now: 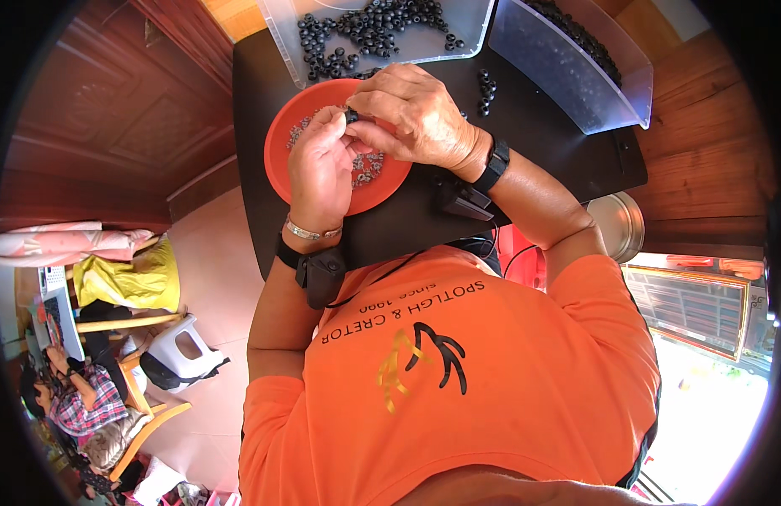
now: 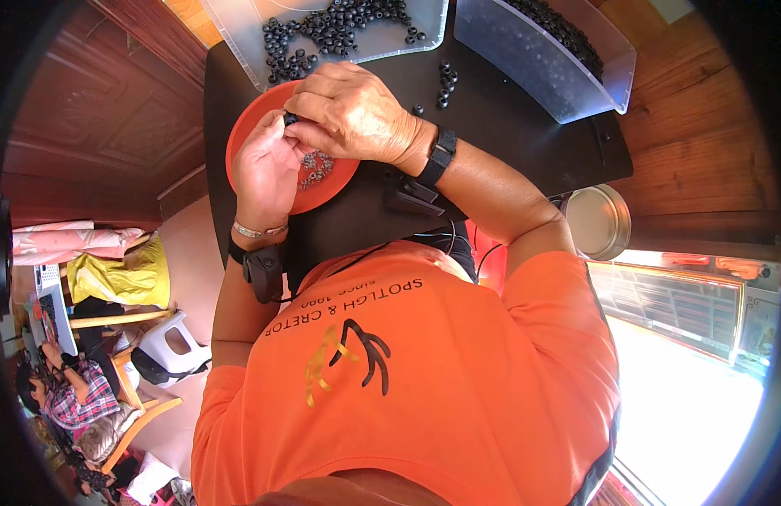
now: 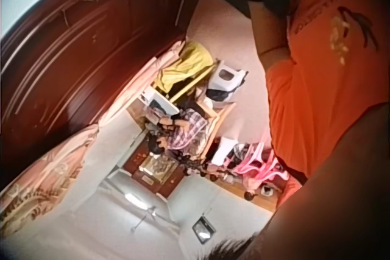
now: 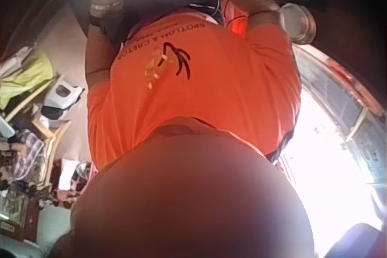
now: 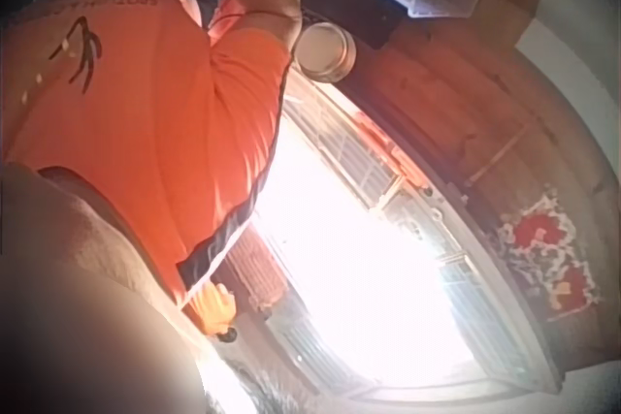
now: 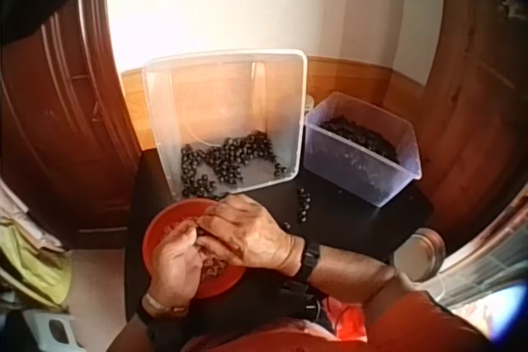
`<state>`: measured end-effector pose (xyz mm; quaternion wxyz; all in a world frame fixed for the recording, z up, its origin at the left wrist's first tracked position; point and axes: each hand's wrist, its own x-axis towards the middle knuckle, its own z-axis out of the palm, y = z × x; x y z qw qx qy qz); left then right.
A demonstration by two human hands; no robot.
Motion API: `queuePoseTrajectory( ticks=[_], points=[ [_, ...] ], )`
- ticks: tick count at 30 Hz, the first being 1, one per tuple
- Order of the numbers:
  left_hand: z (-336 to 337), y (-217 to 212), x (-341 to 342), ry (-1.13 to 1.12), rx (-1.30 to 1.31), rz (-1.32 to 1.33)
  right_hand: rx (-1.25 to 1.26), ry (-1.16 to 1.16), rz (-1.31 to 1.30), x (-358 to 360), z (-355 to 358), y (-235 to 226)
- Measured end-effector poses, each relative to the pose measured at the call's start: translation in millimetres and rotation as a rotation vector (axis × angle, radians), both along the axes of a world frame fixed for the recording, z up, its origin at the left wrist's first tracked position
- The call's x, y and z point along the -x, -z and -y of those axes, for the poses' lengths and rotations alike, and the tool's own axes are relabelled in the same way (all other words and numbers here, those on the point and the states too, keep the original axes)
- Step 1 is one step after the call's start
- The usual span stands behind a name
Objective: The person is sorting small black hardware components from a bin onto a red plate for inspection.
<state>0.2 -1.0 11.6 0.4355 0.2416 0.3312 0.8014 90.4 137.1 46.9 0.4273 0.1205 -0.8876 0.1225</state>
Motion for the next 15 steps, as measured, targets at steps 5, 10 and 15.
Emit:
queuePoseTrajectory(
  ticks=[5, 10, 15],
  points=[
    [1, -3, -3, -0.016, -0.022, 0.035, -0.077, -0.007, 0.01, 0, 3, -2],
    [-2, 5, 1, -0.004, -0.009, 0.068, -0.085, -0.017, 0.028, 1, 4, 4],
    [-2, -5, -2, 0.077, -0.044, -0.059, -0.05, 0.029, 0.079, -1, -1, -7]
  ],
)
